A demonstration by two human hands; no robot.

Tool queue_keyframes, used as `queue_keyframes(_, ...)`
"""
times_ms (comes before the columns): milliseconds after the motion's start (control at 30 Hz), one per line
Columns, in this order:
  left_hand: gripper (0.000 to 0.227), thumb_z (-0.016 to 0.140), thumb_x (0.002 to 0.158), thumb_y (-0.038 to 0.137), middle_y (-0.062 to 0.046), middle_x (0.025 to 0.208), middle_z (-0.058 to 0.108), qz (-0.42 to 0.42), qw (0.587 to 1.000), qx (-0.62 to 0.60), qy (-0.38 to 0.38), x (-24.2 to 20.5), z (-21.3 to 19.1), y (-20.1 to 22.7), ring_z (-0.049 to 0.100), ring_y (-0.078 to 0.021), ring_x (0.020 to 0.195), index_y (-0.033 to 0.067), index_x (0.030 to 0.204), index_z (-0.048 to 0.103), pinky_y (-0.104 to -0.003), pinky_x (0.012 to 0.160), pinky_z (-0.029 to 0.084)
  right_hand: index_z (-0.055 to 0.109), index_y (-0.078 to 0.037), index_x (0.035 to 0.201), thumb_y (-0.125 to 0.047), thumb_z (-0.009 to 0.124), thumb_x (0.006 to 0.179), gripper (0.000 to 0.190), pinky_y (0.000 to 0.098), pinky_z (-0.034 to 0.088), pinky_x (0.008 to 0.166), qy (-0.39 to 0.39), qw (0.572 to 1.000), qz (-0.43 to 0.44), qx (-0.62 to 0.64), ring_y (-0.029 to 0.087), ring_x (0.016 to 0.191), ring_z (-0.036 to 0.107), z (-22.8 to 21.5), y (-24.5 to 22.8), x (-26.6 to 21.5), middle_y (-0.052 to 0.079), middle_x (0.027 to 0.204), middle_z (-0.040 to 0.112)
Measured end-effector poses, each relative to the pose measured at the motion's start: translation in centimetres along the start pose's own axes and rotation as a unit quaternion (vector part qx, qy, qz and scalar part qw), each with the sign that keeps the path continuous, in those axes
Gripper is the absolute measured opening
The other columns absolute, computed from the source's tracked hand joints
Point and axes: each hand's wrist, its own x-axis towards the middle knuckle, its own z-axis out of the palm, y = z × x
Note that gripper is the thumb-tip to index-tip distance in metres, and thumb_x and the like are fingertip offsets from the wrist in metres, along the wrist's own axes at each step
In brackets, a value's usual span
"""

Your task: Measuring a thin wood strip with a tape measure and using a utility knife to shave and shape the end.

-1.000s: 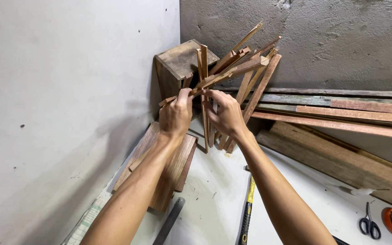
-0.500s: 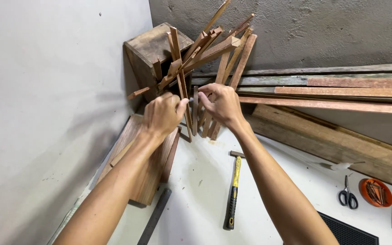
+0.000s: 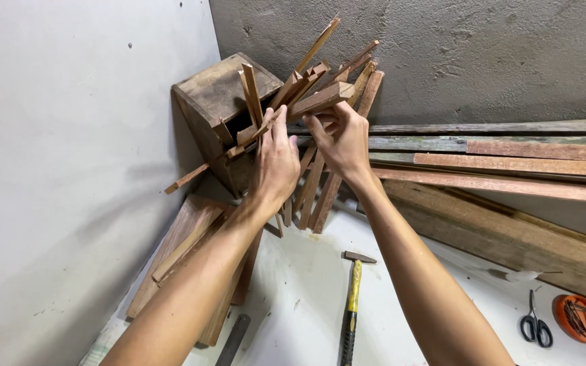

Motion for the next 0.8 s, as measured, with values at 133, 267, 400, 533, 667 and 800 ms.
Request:
queue_keyframes(133, 0.057, 0.037, 0.107, 0.004, -0.034, 0.151, 0.043, -0.117, 0.989, -0.046, -0.075, 1.1, -0.2, -0.1, 0.057, -0.0369, 0.135, 0.0007, 0.162, 0.023, -0.042, 0.121, 0.047, 0.071, 0.000, 0.110, -0.019, 0.074, 0.095, 0.024, 0.0377, 0.066, 0.083, -0.005, 1.000, 0.019, 0.006, 0.023, 0.094, 0.079, 0.5, 1.4, 0.9, 0.014, 0.106, 0.077)
queue_keyframes(267, 0.055, 0.033, 0.099, -0.010, -0.028, 0.156, 0.042, -0.047, 0.999, -0.018, -0.020, 1.4, -0.5, -0.6, 0.046, -0.0376, 0.142, -0.0002, 0.154, 0.035, -0.047, 0.121, 0.038, 0.066, 0.003, 0.117, -0.011, 0.068, 0.099, 0.023, 0.0365, 0.065, 0.085, 0.017, 0.997, -0.050, 0.048, 0.023, 0.098, 0.078, 0.1, 0.2, 1.6, 0.015, 0.107, 0.077)
queue_keyframes(400, 0.064, 0.027, 0.093, -0.018, -0.029, 0.158, 0.034, -0.044, 0.998, -0.032, -0.023, 1.6, -1.3, -0.2, 0.038, -0.0413, 0.145, -0.0008, 0.155, 0.033, -0.049, 0.121, 0.029, 0.060, 0.005, 0.119, -0.007, 0.068, 0.103, 0.022, 0.0351, 0.065, 0.084, 0.035, 0.992, -0.077, 0.096, 0.024, 0.100, 0.079, -0.8, -1.7, 2.0, 0.017, 0.108, 0.076)
queue_keyframes(533, 0.061, 0.029, 0.098, -0.017, -0.029, 0.160, 0.035, -0.029, 0.999, -0.014, -0.013, 1.4, -0.3, -2.6, 0.038, -0.0411, 0.148, -0.0022, 0.157, 0.033, -0.050, 0.125, 0.028, 0.061, 0.004, 0.115, -0.007, 0.070, 0.103, 0.019, 0.0339, 0.069, 0.082, 0.039, 0.995, -0.062, 0.063, 0.023, 0.095, 0.081, -1.4, -1.8, 1.8, 0.016, 0.104, 0.078)
queue_keyframes(667, 0.057, 0.046, 0.101, -0.002, -0.029, 0.161, 0.029, -0.021, 0.998, 0.044, -0.039, 0.6, -1.6, -1.3, 0.048, -0.0431, 0.134, -0.0022, 0.156, 0.028, -0.046, 0.110, 0.045, 0.060, 0.005, 0.121, -0.005, 0.067, 0.102, 0.022, 0.0369, 0.063, 0.089, 0.046, 0.993, -0.093, 0.058, 0.026, 0.107, 0.076, -1.0, -1.8, 1.5, 0.019, 0.114, 0.073)
queue_keyframes(800, 0.061, 0.058, 0.096, 0.004, -0.024, 0.155, 0.042, -0.062, 0.986, 0.103, -0.117, -0.4, -3.9, 1.1, 0.066, -0.0418, 0.109, -0.0032, 0.151, 0.033, -0.045, 0.087, 0.059, 0.066, 0.002, 0.115, -0.006, 0.067, 0.101, 0.017, 0.0404, 0.060, 0.094, -0.030, 0.999, -0.023, 0.036, 0.026, 0.108, 0.076, 0.8, 1.2, 0.4, 0.018, 0.113, 0.075)
